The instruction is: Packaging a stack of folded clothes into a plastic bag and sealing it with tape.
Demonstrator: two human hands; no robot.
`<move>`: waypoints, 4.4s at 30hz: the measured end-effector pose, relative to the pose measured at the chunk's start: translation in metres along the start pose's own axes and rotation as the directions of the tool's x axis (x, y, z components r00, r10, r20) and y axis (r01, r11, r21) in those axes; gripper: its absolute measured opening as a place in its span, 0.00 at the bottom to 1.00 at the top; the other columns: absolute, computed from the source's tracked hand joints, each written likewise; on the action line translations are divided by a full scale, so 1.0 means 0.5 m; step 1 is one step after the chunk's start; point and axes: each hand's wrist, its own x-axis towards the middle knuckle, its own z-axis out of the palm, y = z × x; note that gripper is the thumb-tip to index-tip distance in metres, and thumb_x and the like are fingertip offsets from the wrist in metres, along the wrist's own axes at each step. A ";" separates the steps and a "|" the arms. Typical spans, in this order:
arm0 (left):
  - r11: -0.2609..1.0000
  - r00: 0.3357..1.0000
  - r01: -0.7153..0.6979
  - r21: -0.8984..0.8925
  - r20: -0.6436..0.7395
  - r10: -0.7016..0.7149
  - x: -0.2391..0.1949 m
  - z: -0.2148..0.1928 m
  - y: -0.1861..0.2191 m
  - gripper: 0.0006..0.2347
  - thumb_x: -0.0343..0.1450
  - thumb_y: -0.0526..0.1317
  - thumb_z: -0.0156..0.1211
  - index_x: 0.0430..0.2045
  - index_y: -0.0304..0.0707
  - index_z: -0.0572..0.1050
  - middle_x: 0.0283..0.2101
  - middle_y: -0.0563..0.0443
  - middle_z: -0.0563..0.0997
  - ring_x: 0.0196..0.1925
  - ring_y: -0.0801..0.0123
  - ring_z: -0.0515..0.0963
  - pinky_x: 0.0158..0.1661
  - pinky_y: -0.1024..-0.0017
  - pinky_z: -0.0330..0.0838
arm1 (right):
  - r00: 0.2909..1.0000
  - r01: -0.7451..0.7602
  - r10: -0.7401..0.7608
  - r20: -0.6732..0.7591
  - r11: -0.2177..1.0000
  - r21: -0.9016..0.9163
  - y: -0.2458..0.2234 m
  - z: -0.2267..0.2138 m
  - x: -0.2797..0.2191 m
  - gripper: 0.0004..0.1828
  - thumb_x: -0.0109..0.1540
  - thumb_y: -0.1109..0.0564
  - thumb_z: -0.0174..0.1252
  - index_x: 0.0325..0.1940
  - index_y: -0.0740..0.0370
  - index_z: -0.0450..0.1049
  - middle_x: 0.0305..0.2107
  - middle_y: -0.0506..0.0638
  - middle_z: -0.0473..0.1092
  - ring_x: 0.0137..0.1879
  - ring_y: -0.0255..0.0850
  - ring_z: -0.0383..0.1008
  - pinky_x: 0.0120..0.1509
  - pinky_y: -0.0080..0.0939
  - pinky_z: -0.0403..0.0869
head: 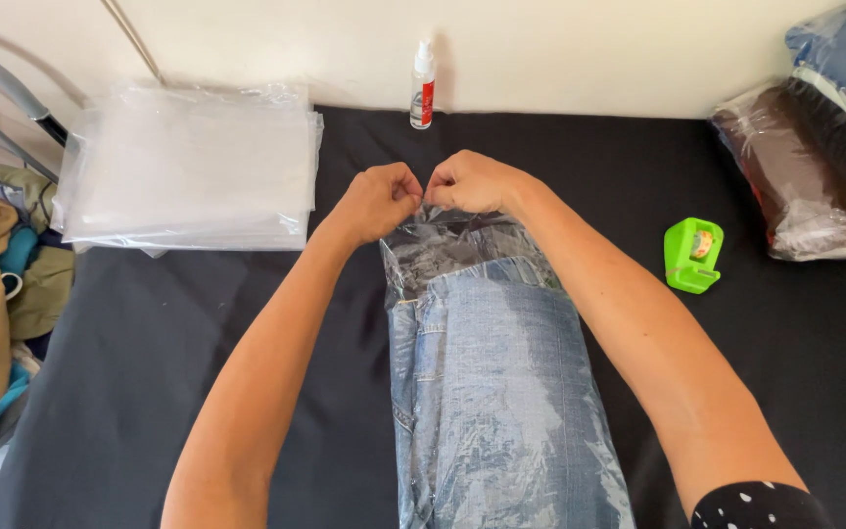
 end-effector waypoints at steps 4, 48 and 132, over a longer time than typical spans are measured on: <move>0.987 0.993 -0.086 0.139 -0.074 0.097 -0.011 0.004 0.009 0.03 0.66 0.34 0.63 0.29 0.34 0.79 0.28 0.48 0.84 0.32 0.68 0.84 0.35 0.69 0.76 | 1.000 0.019 -0.020 0.012 0.997 0.074 0.011 0.011 0.005 0.10 0.58 0.58 0.59 0.38 0.64 0.82 0.25 0.45 0.75 0.31 0.31 0.70 0.35 0.35 0.70; 1.000 0.998 0.000 0.002 -0.061 0.000 0.008 0.006 -0.014 0.09 0.70 0.40 0.63 0.34 0.30 0.78 0.30 0.50 0.82 0.32 0.72 0.79 0.35 0.70 0.74 | 0.983 0.142 -0.128 -0.131 0.984 0.109 -0.030 -0.017 -0.047 0.11 0.59 0.56 0.63 0.41 0.66 0.80 0.31 0.48 0.79 0.38 0.32 0.77 0.43 0.33 0.75; 0.992 1.000 0.024 0.121 -0.012 -0.022 -0.671 0.313 0.387 0.22 0.60 0.43 0.72 0.48 0.39 0.76 0.35 0.50 0.86 0.28 0.68 0.87 0.33 0.67 0.80 | 0.399 -0.520 0.298 -0.867 0.853 0.054 0.402 0.000 -0.576 0.36 0.54 0.41 0.69 0.55 0.66 0.64 0.41 0.63 0.76 0.49 0.59 0.78 0.53 0.56 0.74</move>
